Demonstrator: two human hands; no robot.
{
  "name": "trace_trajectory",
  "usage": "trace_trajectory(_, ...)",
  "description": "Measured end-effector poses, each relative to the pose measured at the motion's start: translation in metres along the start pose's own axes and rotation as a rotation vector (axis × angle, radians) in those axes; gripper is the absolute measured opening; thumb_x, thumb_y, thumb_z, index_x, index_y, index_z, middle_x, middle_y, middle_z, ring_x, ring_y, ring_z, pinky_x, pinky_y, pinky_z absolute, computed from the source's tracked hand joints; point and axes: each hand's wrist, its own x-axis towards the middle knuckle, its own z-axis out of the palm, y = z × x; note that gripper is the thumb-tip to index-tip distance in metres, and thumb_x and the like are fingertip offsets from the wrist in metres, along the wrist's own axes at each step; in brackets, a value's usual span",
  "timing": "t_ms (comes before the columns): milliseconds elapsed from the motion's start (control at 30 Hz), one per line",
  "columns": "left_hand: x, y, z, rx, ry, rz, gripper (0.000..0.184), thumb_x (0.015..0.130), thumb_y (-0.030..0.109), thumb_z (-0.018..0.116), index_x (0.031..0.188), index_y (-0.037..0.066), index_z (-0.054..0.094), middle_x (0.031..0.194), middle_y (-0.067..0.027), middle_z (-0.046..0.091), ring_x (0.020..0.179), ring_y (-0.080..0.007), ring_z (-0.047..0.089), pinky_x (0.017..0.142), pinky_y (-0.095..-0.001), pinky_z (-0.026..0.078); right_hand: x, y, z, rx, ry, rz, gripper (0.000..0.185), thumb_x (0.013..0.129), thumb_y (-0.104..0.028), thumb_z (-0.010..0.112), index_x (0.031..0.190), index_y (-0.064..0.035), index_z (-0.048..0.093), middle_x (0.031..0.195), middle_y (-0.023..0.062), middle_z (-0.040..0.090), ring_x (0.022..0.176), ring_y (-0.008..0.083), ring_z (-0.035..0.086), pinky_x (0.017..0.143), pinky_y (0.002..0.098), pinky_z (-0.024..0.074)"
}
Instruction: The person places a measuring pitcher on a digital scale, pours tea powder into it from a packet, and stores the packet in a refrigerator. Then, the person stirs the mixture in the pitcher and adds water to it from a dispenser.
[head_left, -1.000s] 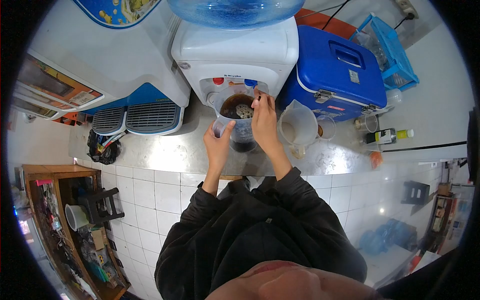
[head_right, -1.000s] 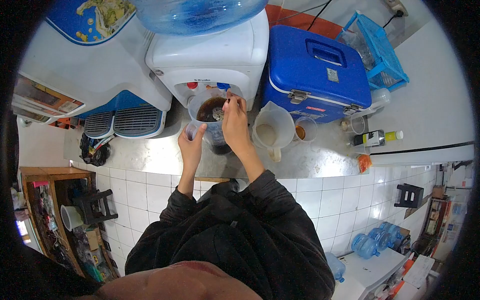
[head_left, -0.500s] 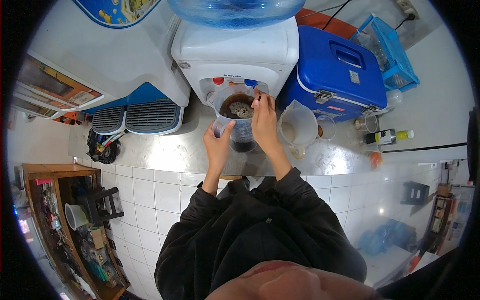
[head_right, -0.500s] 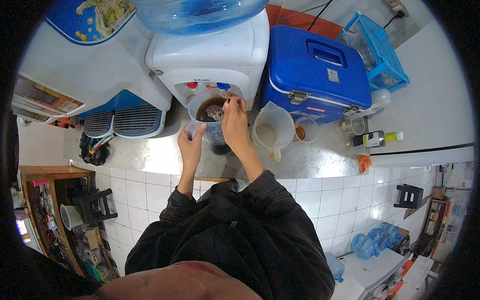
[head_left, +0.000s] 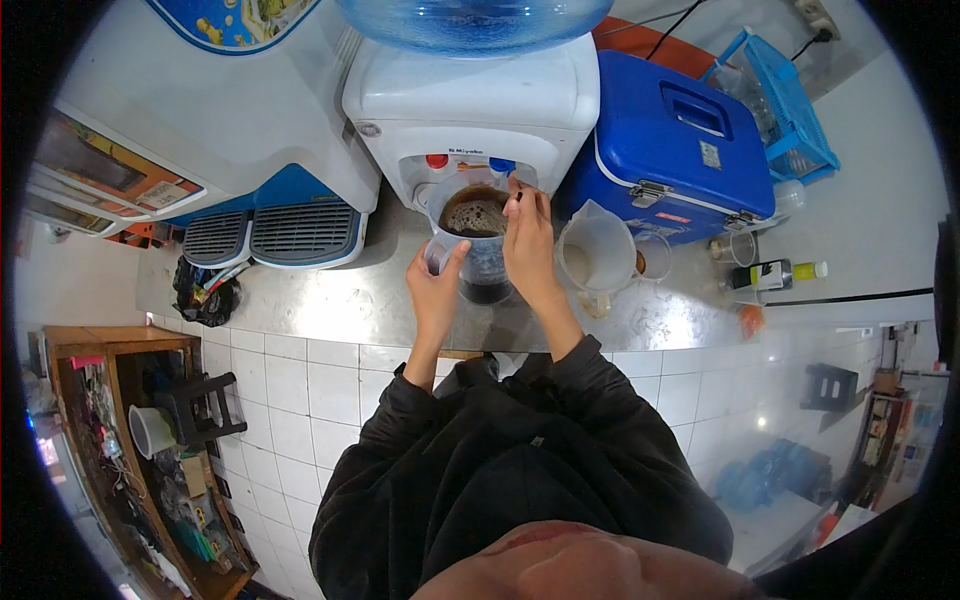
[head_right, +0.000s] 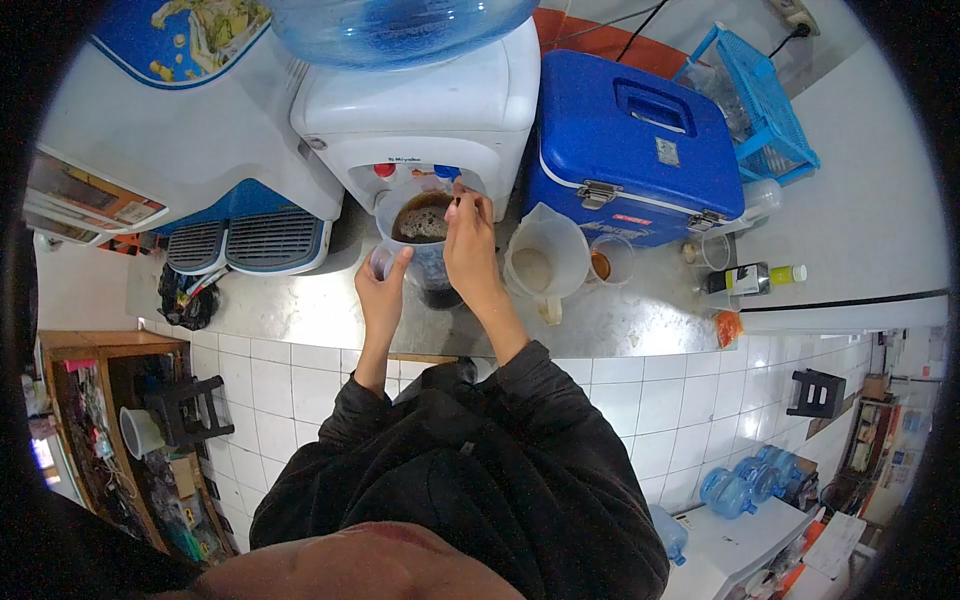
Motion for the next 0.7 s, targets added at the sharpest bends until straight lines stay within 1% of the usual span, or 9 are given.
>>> trace_trajectory(400, 0.0003, -0.0002, 0.0000, -0.012, -0.002, -0.011, 0.026, 0.080, 0.020, 0.069, 0.087, -0.003, 0.060, 0.074, -0.0003, 0.058, 0.065, -0.0060, 0.048, 0.060, -0.0208, 0.040, 0.0000, -0.0016, -0.0020, 0.021, -0.003, 0.010, 0.032, 0.095, -0.013, 0.037, 0.117, 0.0076, 0.047, 0.084, 0.0162, 0.050, 0.084, 0.0297, 0.048, 0.075, 0.0380, 0.0405)
trace_trajectory(467, 0.0001, -0.0007, -0.0003, -0.011, 0.001, -0.013, 0.026, 0.080, 0.021, 0.069, 0.086, -0.003, 0.060, 0.073, -0.0002, 0.058, 0.065, -0.0058, 0.048, 0.060, -0.0208, 0.040, 0.0009, -0.0052, -0.0052, 0.040, -0.083, 0.067, 0.028, 0.091, -0.005, 0.040, 0.115, 0.0100, 0.044, 0.096, 0.0243, 0.051, 0.099, 0.0367, 0.047, 0.084, 0.0427, 0.0405)
trace_trajectory(700, 0.0003, -0.0029, -0.0005, 0.001, 0.009, -0.021, 0.026, 0.080, 0.021, 0.070, 0.085, -0.003, 0.060, 0.072, 0.0000, 0.058, 0.063, -0.0057, 0.047, 0.059, -0.0207, 0.039, 0.0014, -0.0062, -0.0055, 0.028, -0.098, 0.082, 0.029, 0.091, -0.004, 0.040, 0.116, 0.0093, 0.043, 0.098, 0.0243, 0.051, 0.101, 0.0371, 0.046, 0.084, 0.0430, 0.0402)
